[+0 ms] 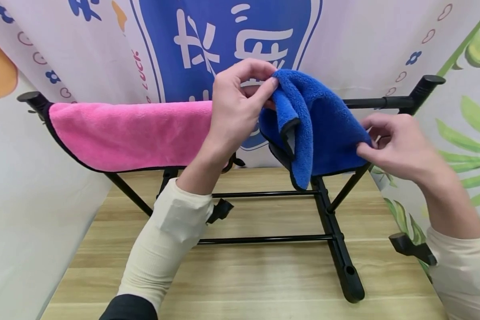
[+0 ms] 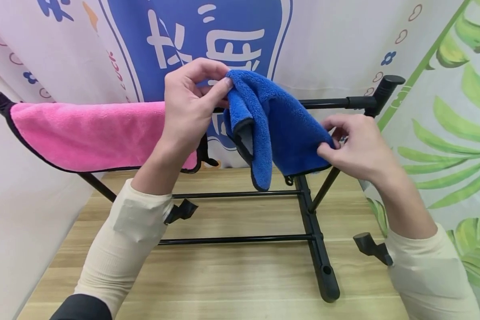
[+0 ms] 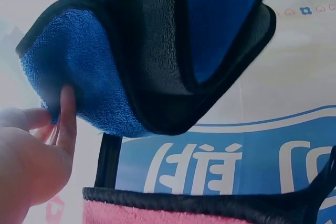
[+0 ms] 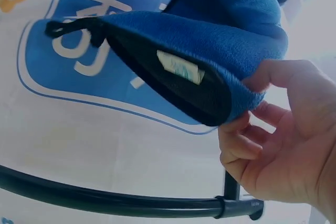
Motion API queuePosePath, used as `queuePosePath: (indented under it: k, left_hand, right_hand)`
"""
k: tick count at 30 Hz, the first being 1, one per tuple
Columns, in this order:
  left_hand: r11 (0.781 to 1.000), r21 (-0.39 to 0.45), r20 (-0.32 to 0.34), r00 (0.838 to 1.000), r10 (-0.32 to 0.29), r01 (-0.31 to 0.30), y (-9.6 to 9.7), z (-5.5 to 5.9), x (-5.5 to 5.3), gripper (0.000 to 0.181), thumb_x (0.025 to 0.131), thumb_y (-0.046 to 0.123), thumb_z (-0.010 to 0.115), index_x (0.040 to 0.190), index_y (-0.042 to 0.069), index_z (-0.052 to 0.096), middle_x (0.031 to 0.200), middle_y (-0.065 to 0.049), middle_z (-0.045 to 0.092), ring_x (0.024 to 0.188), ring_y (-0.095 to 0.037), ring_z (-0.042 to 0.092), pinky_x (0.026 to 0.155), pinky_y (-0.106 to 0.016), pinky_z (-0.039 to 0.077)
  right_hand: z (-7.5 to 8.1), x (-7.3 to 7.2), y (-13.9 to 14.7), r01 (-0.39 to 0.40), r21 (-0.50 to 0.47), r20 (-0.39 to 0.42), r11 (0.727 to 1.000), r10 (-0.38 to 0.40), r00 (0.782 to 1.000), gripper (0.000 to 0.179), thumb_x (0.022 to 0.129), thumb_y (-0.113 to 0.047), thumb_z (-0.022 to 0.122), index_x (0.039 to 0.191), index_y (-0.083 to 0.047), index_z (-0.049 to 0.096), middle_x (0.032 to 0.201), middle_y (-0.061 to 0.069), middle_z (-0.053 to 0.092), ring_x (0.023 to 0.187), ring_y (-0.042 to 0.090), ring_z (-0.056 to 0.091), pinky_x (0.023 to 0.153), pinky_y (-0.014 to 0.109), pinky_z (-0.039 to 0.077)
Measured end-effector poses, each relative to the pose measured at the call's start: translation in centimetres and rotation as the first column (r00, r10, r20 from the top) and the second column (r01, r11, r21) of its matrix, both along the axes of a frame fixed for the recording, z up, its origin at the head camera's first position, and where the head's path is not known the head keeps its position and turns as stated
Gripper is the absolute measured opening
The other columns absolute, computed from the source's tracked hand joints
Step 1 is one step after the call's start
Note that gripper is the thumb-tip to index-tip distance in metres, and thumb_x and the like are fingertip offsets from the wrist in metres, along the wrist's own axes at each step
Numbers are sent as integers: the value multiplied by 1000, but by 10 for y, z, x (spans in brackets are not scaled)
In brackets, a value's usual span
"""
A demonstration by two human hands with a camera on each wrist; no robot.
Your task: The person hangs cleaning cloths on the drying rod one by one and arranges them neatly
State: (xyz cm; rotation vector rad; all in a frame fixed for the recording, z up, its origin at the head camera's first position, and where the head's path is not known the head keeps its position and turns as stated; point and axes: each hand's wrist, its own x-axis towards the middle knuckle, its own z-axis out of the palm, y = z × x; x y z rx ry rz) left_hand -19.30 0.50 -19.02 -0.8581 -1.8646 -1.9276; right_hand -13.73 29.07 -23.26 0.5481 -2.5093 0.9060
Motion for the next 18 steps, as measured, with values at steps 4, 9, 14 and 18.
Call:
queuePosePath:
  k: [4, 9, 14, 18]
  left_hand:
    - [999, -20, -19, 999, 30, -31, -4, 2, -1, 12, 97, -6, 66, 107, -10, 70, 98, -18, 68, 79, -23, 76, 78, -31, 63]
    - [993, -69, -79, 993, 93, -99, -8, 4, -2, 10, 97, -5, 67, 104, -9, 71, 95, -15, 68, 78, -20, 76, 78, -28, 63]
    - [972, -137, -201, 966, 161, -191, -13, 5, -4, 10, 98, -3, 65, 104, -8, 72, 94, -14, 70, 77, -16, 75, 74, -21, 59]
    - [947, -193, -285, 938, 196, -257, -16, 5, -6, 12, 99, 0, 65, 105, -6, 73, 94, -13, 72, 70, -13, 66, 69, -20, 55]
  right_hand:
    - [7, 4, 0, 122, 13, -79, 992, -120, 990, 11, 79, 4, 70, 90, 2, 73, 69, -8, 59, 56, -3, 47, 51, 9, 35]
    - [15, 9, -6, 313, 31, -243, 949, -296, 924, 18, 83, -4, 65, 90, 10, 72, 77, 12, 61, 63, -13, 38, 57, 8, 30]
    - [21, 11, -11, 391, -24, -319, 920, -378, 869, 23, 89, -6, 60, 95, 12, 72, 71, 9, 56, 55, -18, 33, 53, 3, 28]
    - [23, 9, -11, 405, -106, -304, 908, -417, 856, 25, 92, -8, 59, 103, 9, 74, 66, -21, 46, 45, -16, 33, 46, 5, 25]
